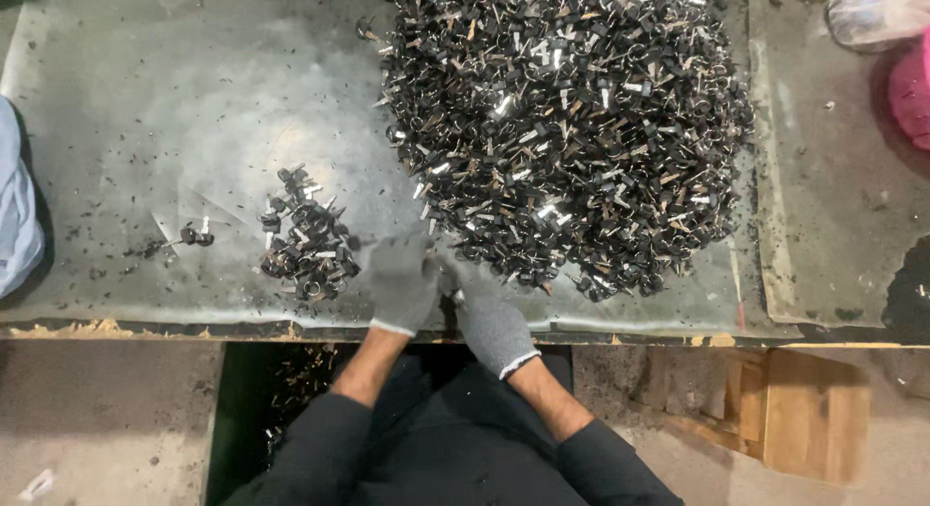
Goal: The person, wearing gloves, picks small black metal components one at a time from a large pile on the workbench and places them into a green bin below the table edge, gradually building a smaller sorted pile on the bench. The repetitive pick-and-place sorting continues throughout the episode.
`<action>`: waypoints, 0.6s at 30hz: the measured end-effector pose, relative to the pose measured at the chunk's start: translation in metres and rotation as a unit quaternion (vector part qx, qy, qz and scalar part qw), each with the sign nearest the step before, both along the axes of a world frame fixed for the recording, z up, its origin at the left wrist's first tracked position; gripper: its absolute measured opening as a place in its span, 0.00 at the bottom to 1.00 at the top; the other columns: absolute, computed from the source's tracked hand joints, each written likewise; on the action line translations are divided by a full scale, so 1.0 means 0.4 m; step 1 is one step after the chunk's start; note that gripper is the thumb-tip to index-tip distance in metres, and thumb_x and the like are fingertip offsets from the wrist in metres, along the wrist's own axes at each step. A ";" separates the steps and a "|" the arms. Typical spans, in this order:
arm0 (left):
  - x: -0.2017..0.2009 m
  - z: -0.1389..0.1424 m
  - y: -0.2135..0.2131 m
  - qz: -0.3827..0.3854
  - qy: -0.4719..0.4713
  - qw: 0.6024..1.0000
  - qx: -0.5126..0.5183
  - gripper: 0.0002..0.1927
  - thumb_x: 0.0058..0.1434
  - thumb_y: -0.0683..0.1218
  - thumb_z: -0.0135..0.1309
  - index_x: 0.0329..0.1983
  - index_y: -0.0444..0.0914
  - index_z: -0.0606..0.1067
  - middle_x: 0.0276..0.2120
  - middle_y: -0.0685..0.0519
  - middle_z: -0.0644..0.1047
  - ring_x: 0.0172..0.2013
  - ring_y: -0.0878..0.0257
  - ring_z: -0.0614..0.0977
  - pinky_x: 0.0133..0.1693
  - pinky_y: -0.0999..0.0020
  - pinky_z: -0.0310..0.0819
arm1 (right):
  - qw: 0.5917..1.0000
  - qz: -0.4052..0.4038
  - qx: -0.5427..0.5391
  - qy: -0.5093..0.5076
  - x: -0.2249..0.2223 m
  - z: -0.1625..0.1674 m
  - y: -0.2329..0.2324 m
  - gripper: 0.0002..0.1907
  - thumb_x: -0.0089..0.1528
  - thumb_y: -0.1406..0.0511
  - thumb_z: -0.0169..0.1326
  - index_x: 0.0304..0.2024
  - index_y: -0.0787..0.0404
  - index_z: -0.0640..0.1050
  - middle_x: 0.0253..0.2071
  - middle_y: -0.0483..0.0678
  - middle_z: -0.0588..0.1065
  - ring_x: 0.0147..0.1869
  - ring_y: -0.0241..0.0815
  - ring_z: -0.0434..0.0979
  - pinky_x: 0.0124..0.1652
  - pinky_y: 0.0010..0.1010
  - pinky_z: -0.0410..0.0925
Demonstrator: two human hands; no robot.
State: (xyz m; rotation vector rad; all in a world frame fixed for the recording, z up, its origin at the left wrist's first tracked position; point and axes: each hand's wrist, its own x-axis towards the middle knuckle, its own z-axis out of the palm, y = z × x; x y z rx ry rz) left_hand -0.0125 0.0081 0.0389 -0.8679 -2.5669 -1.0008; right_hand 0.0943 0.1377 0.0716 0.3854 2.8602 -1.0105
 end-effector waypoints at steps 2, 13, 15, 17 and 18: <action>-0.034 0.002 0.053 -0.037 -0.074 0.997 0.007 0.15 0.57 0.43 0.59 0.48 0.38 0.78 0.38 0.43 0.81 0.40 0.46 0.81 0.42 0.52 0.74 | 0.999 0.013 0.028 0.012 0.008 -0.012 -0.008 0.31 0.60 0.69 0.52 0.67 0.57 0.64 0.54 0.67 0.72 0.55 0.66 0.75 0.47 0.53 0.73; 0.087 -0.033 0.052 -0.162 -0.169 0.972 0.016 0.11 0.60 0.42 0.56 0.46 0.39 0.79 0.40 0.43 0.82 0.44 0.42 0.83 0.47 0.50 0.76 | 0.987 0.060 0.051 -0.140 0.029 -0.121 0.061 0.25 0.63 0.64 0.51 0.60 0.68 0.65 0.41 0.64 0.79 0.45 0.63 0.82 0.45 0.50 0.74; 0.060 -0.036 0.025 -0.111 -0.207 0.969 -0.077 0.12 0.58 0.43 0.57 0.45 0.40 0.80 0.40 0.41 0.81 0.44 0.41 0.82 0.46 0.48 0.75 | 0.987 -0.045 0.019 -0.153 0.036 -0.103 0.061 0.21 0.65 0.63 0.50 0.59 0.65 0.68 0.43 0.63 0.79 0.47 0.63 0.81 0.46 0.50 0.73; 0.040 -0.036 0.000 -0.085 -0.251 0.958 -0.113 0.13 0.57 0.46 0.58 0.45 0.40 0.80 0.39 0.40 0.81 0.43 0.40 0.82 0.45 0.47 0.75 | 0.996 -0.023 0.006 -0.085 0.038 -0.080 0.052 0.19 0.66 0.63 0.48 0.58 0.63 0.71 0.44 0.62 0.79 0.48 0.63 0.81 0.46 0.50 0.73; 0.030 -0.035 -0.011 -0.087 -0.267 0.954 -0.100 0.14 0.57 0.48 0.59 0.46 0.40 0.79 0.39 0.40 0.81 0.43 0.41 0.82 0.45 0.47 0.75 | 0.999 -0.001 0.000 -0.039 0.034 -0.071 0.050 0.20 0.65 0.64 0.49 0.59 0.62 0.71 0.47 0.63 0.78 0.50 0.63 0.80 0.47 0.50 0.73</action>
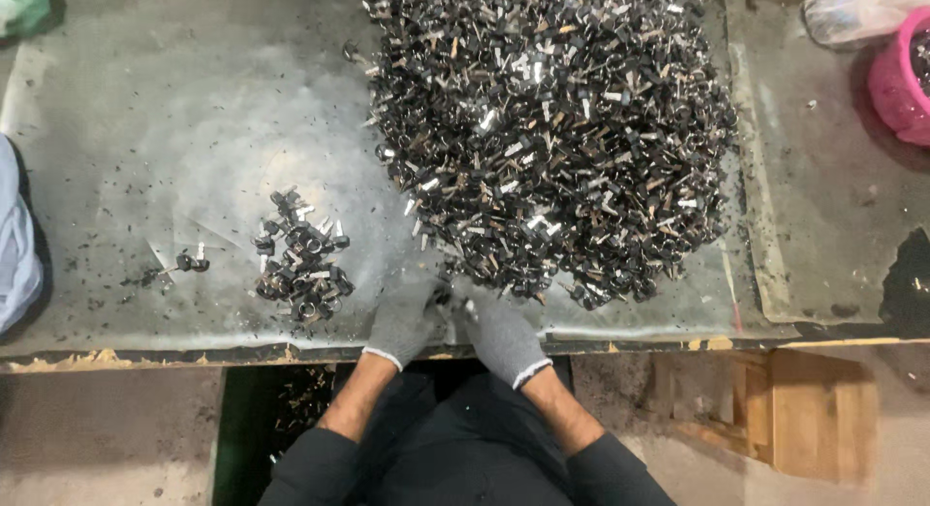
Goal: The person, wearing gloves, picks small black metal components one at a time from a large pile on the workbench and places them into a green bin below the table edge, gradually building a smaller sorted pile on the bench. The repetitive pick-and-place sorting continues throughout the episode.
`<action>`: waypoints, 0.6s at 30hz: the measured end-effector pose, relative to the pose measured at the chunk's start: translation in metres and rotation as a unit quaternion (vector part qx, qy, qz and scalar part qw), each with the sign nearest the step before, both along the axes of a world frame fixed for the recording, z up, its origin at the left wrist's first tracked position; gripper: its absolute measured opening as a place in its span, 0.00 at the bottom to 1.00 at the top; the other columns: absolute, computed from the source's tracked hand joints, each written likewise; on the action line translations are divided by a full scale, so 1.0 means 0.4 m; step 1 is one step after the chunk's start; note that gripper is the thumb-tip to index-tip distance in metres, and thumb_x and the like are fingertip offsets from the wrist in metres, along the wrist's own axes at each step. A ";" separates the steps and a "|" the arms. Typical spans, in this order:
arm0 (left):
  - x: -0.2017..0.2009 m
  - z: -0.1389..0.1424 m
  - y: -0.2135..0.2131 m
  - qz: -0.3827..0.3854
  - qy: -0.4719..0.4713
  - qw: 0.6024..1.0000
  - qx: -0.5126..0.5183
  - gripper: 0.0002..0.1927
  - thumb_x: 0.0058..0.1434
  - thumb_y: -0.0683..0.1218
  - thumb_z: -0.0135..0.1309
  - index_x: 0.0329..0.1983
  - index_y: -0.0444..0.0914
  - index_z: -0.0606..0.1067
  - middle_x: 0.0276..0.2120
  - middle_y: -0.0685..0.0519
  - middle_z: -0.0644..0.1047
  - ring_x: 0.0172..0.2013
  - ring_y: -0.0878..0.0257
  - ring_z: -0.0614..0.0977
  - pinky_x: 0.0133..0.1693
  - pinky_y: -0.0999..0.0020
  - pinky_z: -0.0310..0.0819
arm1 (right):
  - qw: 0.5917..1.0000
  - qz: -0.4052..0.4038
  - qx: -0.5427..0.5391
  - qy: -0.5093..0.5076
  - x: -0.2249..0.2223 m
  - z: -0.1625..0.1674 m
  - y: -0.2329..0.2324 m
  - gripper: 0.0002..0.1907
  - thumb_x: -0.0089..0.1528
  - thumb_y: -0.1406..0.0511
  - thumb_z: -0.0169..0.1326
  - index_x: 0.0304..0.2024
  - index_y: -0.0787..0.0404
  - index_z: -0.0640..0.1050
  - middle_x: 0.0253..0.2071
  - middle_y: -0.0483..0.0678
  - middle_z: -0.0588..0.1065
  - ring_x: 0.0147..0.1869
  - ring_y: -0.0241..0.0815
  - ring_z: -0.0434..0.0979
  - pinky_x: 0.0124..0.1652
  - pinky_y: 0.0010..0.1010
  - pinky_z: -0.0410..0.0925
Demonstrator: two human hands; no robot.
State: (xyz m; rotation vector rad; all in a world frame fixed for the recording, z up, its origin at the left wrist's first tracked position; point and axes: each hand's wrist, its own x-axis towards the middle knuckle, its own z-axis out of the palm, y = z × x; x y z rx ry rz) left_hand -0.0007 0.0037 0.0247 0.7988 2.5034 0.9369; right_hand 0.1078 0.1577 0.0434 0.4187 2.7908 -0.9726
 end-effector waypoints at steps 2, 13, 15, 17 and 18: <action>-0.010 -0.002 -0.009 0.008 -0.007 1.000 0.018 0.16 0.56 0.49 0.59 0.46 0.40 0.78 0.38 0.40 0.81 0.43 0.41 0.82 0.44 0.47 0.75 | 0.990 0.052 0.028 0.125 -0.014 0.012 -0.006 0.24 0.62 0.64 0.52 0.61 0.65 0.70 0.52 0.67 0.76 0.54 0.67 0.76 0.50 0.51 0.70; -0.021 -0.024 0.002 -0.121 0.130 0.984 -0.025 0.10 0.54 0.43 0.56 0.39 0.36 0.78 0.42 0.38 0.79 0.47 0.39 0.79 0.49 0.46 0.73 | 0.996 0.010 0.094 -0.004 -0.037 -0.026 -0.047 0.25 0.63 0.69 0.49 0.63 0.70 0.66 0.46 0.64 0.78 0.51 0.61 0.80 0.47 0.48 0.74; -0.016 -0.026 0.005 -0.125 0.251 0.955 0.097 0.18 0.51 0.41 0.52 0.45 0.33 0.77 0.47 0.36 0.78 0.50 0.37 0.77 0.53 0.45 0.71 | 0.992 0.000 0.124 -0.028 -0.038 -0.052 -0.066 0.30 0.63 0.72 0.46 0.68 0.73 0.63 0.41 0.65 0.79 0.43 0.61 0.83 0.42 0.48 0.75; -0.010 -0.029 0.008 -0.149 0.301 0.936 0.109 0.20 0.51 0.40 0.51 0.48 0.31 0.76 0.47 0.35 0.77 0.51 0.37 0.76 0.55 0.45 0.70 | 0.989 0.002 0.139 -0.049 -0.042 -0.071 -0.075 0.21 0.63 0.71 0.47 0.60 0.70 0.68 0.40 0.64 0.80 0.42 0.61 0.84 0.41 0.48 0.76; -0.010 -0.032 0.012 -0.171 0.290 0.940 0.060 0.18 0.53 0.40 0.52 0.47 0.31 0.76 0.46 0.35 0.77 0.50 0.37 0.76 0.55 0.45 0.70 | 0.988 0.005 0.146 -0.059 -0.044 -0.074 -0.080 0.17 0.64 0.70 0.47 0.56 0.68 0.71 0.39 0.64 0.80 0.41 0.61 0.84 0.40 0.48 0.77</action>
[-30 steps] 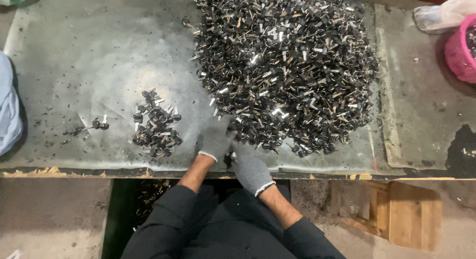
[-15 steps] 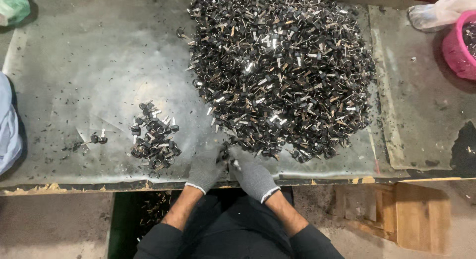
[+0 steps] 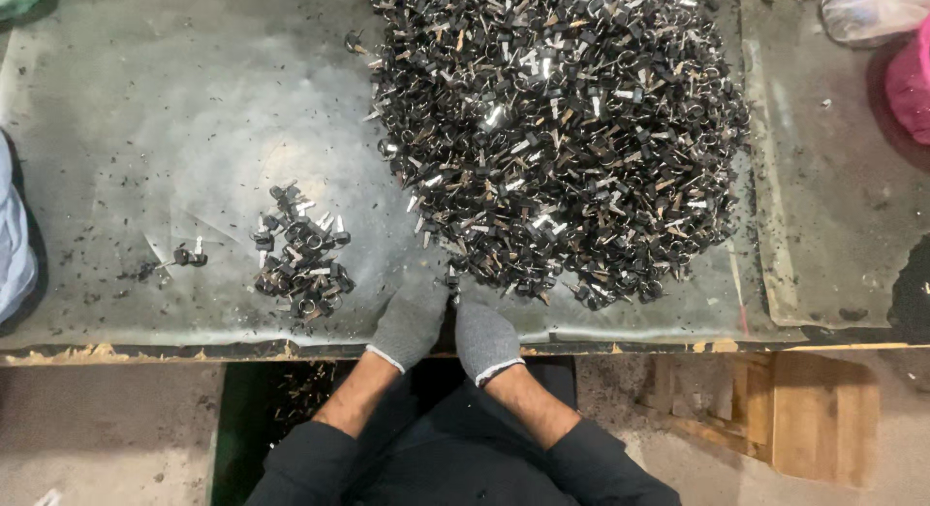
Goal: The person, wearing gloves, picks small black metal components one at a time from a large pile on the workbench and places them into a green bin below the table edge, gradually building a smaller sorted pile on the bench. The repetitive pick-and-place sorting continues throughout the episode.
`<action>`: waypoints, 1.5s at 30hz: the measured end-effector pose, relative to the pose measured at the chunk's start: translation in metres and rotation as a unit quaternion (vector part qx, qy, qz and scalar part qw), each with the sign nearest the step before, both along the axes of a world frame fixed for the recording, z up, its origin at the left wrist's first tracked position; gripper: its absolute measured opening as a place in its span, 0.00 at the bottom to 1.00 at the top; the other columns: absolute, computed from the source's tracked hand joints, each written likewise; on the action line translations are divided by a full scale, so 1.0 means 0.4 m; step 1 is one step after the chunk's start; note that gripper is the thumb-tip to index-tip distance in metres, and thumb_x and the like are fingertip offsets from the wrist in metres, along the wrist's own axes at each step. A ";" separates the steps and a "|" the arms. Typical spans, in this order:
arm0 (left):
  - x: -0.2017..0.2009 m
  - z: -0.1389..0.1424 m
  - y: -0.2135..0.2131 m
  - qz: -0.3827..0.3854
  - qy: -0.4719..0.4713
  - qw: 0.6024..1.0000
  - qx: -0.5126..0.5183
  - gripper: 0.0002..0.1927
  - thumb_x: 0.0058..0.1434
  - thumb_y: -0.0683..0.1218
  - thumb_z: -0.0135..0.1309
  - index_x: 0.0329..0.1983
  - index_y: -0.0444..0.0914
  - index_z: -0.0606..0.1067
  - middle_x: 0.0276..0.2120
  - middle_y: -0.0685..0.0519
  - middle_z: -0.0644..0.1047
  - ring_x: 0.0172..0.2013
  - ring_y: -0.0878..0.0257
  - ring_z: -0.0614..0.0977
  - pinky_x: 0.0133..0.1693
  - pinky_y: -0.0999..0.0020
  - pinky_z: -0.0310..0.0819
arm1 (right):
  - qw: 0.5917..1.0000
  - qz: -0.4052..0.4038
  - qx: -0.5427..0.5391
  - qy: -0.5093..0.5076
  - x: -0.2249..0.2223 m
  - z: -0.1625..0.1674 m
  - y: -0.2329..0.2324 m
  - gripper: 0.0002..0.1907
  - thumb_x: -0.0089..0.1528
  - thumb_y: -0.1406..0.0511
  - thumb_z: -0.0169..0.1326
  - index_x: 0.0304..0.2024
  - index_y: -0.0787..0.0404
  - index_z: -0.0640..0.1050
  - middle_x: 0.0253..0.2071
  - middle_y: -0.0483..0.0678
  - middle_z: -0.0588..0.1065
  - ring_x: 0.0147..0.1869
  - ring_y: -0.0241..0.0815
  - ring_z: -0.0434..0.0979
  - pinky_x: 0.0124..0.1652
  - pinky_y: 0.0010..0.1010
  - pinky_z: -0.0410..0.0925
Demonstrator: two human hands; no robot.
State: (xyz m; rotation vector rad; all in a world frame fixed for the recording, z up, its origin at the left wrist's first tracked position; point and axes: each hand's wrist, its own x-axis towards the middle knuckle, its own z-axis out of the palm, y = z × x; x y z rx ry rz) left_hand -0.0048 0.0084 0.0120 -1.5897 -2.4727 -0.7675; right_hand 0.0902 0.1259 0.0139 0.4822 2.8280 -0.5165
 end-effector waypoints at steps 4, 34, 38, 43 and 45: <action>0.008 -0.006 0.001 0.009 -0.087 0.992 -0.088 0.11 0.59 0.41 0.52 0.44 0.33 0.76 0.45 0.36 0.77 0.50 0.38 0.77 0.52 0.46 0.70 | 0.998 0.025 -0.002 0.064 0.000 0.012 0.014 0.27 0.60 0.72 0.48 0.62 0.74 0.66 0.37 0.64 0.80 0.41 0.62 0.82 0.40 0.50 0.75; 0.028 -0.012 -0.020 0.042 -0.092 0.994 0.052 0.21 0.56 0.38 0.53 0.55 0.34 0.77 0.36 0.40 0.78 0.35 0.42 0.79 0.36 0.49 0.74 | 0.997 0.040 -0.049 -0.036 -0.003 0.041 0.059 0.25 0.65 0.67 0.46 0.65 0.71 0.65 0.47 0.65 0.77 0.51 0.64 0.80 0.49 0.51 0.72; 0.026 -0.010 -0.014 0.080 -0.129 0.988 0.007 0.15 0.54 0.41 0.56 0.46 0.38 0.77 0.36 0.41 0.79 0.36 0.42 0.81 0.39 0.47 0.75 | 0.993 -0.004 -0.113 0.021 -0.004 0.039 0.062 0.16 0.64 0.64 0.49 0.51 0.67 0.72 0.46 0.66 0.77 0.50 0.67 0.78 0.49 0.54 0.70; 0.028 -0.005 -0.019 0.053 -0.109 0.989 0.082 0.17 0.53 0.39 0.56 0.48 0.38 0.76 0.38 0.41 0.80 0.37 0.41 0.81 0.39 0.47 0.75 | 0.997 0.024 -0.071 0.011 -0.008 0.036 0.066 0.11 0.66 0.64 0.48 0.47 0.63 0.74 0.45 0.63 0.79 0.50 0.63 0.80 0.48 0.51 0.73; 0.027 -0.002 -0.023 0.093 -0.166 0.980 0.054 0.17 0.53 0.41 0.59 0.47 0.38 0.76 0.36 0.40 0.80 0.36 0.40 0.81 0.38 0.46 0.75 | 0.989 -0.060 -0.132 -0.025 -0.002 0.049 0.066 0.15 0.67 0.61 0.49 0.51 0.65 0.71 0.42 0.64 0.79 0.47 0.64 0.81 0.45 0.51 0.72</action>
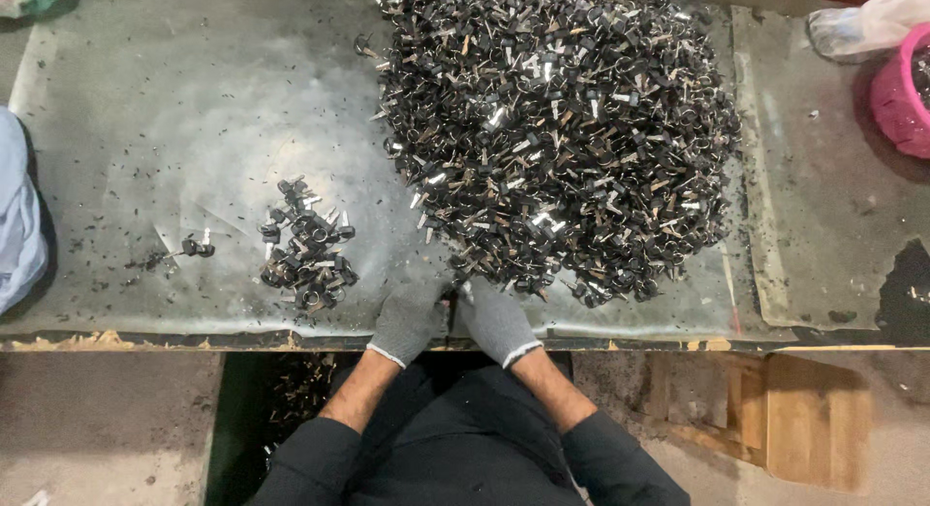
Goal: The person, wearing gloves, picks small black metal components one at a time from a large pile on the workbench and places them into a green bin below the table edge, gradually building a smaller sorted pile on the bench. The repetitive pick-and-place sorting continues throughout the episode.
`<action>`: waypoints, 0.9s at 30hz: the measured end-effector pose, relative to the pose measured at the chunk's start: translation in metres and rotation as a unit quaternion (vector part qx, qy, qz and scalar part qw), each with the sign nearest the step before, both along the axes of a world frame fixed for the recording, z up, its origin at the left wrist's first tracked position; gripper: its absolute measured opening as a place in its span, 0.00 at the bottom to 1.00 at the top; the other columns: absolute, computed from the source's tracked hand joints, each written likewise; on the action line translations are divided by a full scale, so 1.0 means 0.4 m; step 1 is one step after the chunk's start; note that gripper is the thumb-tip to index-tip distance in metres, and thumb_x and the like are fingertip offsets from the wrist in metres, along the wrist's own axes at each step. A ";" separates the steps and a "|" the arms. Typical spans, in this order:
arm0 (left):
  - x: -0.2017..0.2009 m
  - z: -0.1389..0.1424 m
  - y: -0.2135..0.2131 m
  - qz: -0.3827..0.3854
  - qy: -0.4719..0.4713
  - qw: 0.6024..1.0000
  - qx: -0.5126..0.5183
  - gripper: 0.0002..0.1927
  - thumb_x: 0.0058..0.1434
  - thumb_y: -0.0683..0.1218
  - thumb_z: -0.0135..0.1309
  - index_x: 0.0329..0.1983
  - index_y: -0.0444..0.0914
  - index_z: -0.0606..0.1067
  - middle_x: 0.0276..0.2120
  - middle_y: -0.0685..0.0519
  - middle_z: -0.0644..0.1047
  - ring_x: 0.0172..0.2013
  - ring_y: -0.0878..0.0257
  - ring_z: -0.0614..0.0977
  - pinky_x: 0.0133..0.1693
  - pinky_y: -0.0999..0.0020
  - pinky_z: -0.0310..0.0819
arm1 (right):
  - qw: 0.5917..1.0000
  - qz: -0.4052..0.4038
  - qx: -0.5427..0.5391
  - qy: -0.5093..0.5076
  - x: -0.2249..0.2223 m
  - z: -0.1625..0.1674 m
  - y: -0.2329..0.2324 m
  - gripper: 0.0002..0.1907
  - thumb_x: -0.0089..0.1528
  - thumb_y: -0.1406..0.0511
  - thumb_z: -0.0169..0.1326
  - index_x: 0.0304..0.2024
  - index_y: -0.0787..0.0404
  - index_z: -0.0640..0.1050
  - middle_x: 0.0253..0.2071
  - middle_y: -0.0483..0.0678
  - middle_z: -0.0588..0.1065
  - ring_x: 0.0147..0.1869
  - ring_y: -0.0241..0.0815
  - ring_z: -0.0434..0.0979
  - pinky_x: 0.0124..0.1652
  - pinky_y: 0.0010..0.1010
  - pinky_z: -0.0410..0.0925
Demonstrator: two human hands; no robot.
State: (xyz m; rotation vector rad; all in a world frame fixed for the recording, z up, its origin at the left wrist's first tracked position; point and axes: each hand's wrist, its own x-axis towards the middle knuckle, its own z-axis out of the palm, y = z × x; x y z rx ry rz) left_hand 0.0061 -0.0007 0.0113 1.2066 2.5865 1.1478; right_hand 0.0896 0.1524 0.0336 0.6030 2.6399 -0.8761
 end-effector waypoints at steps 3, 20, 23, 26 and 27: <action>0.000 0.001 0.000 0.018 0.002 1.000 -0.016 0.17 0.52 0.38 0.57 0.46 0.40 0.78 0.35 0.42 0.80 0.36 0.41 0.81 0.39 0.45 0.75 | 0.960 0.113 0.135 0.219 0.028 0.022 -0.020 0.11 0.61 0.66 0.51 0.44 0.66 0.71 0.39 0.62 0.78 0.40 0.61 0.82 0.32 0.47 0.74; 0.029 -0.005 -0.011 0.072 0.019 0.997 0.025 0.21 0.51 0.39 0.57 0.50 0.34 0.77 0.29 0.41 0.78 0.32 0.41 0.80 0.35 0.46 0.73 | 0.991 0.008 -0.031 0.132 0.021 -0.002 -0.004 0.18 0.61 0.63 0.52 0.50 0.69 0.72 0.40 0.65 0.78 0.45 0.65 0.79 0.43 0.50 0.73; 0.050 -0.022 -0.011 0.067 0.099 0.993 0.006 0.13 0.52 0.40 0.58 0.42 0.38 0.79 0.28 0.44 0.78 0.31 0.46 0.81 0.35 0.48 0.75 | 0.987 0.090 0.063 0.114 0.030 -0.018 -0.033 0.14 0.65 0.62 0.50 0.48 0.64 0.75 0.41 0.64 0.78 0.44 0.64 0.80 0.41 0.51 0.74; 0.049 -0.031 -0.011 0.057 0.136 0.987 -0.068 0.05 0.53 0.42 0.60 0.32 0.39 0.77 0.27 0.45 0.78 0.31 0.46 0.81 0.35 0.49 0.74 | 0.989 0.105 0.085 0.063 0.031 -0.029 -0.032 0.18 0.68 0.62 0.48 0.56 0.67 0.70 0.35 0.64 0.78 0.39 0.64 0.82 0.37 0.53 0.74; 0.045 -0.030 -0.012 0.067 0.121 0.988 -0.064 0.05 0.52 0.43 0.61 0.30 0.39 0.77 0.27 0.46 0.78 0.31 0.46 0.81 0.35 0.49 0.74 | 0.993 0.085 0.075 0.039 0.033 -0.030 -0.026 0.22 0.69 0.62 0.47 0.60 0.70 0.67 0.32 0.64 0.78 0.37 0.65 0.82 0.36 0.54 0.74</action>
